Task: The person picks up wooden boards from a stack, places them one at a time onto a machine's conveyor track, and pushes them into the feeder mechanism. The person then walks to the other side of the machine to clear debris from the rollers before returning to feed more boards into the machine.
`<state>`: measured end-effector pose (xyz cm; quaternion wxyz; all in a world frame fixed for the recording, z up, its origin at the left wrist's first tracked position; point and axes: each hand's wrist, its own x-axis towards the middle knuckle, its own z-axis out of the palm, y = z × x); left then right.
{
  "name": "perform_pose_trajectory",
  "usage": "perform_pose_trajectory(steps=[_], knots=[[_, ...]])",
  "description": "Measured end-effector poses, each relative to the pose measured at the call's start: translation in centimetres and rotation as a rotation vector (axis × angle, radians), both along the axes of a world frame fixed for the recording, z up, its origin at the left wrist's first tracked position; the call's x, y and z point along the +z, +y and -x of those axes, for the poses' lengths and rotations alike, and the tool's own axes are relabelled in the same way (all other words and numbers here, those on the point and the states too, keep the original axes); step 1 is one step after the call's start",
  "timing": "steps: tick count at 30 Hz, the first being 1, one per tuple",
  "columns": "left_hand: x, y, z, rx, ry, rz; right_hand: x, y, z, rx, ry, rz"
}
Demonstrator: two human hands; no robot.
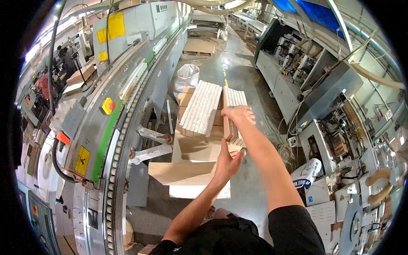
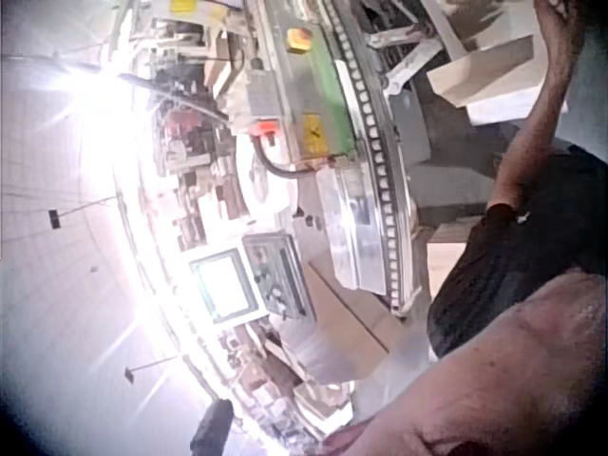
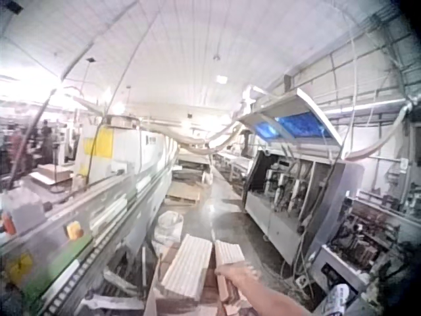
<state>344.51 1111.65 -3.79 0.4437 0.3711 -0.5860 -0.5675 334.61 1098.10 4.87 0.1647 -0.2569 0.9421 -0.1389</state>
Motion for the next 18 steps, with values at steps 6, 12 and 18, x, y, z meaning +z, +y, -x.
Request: perform_pose_trajectory(steps=[6, 12, 18], knots=[[-0.4, -0.3, -0.8, -0.06, 0.08, -0.112, -0.8, 0.1, -1.8, -0.034, 0.042, -0.018], [0.1, -0.4, -1.4, -0.04, -0.018, -0.154, -4.0, 0.5, 1.6, 0.1, -0.025, 0.167], [0.9, 1.1, -2.2, 0.027, 0.182, -0.268, -7.7, 2.5, 10.9, 0.215, -0.595, 0.5]])
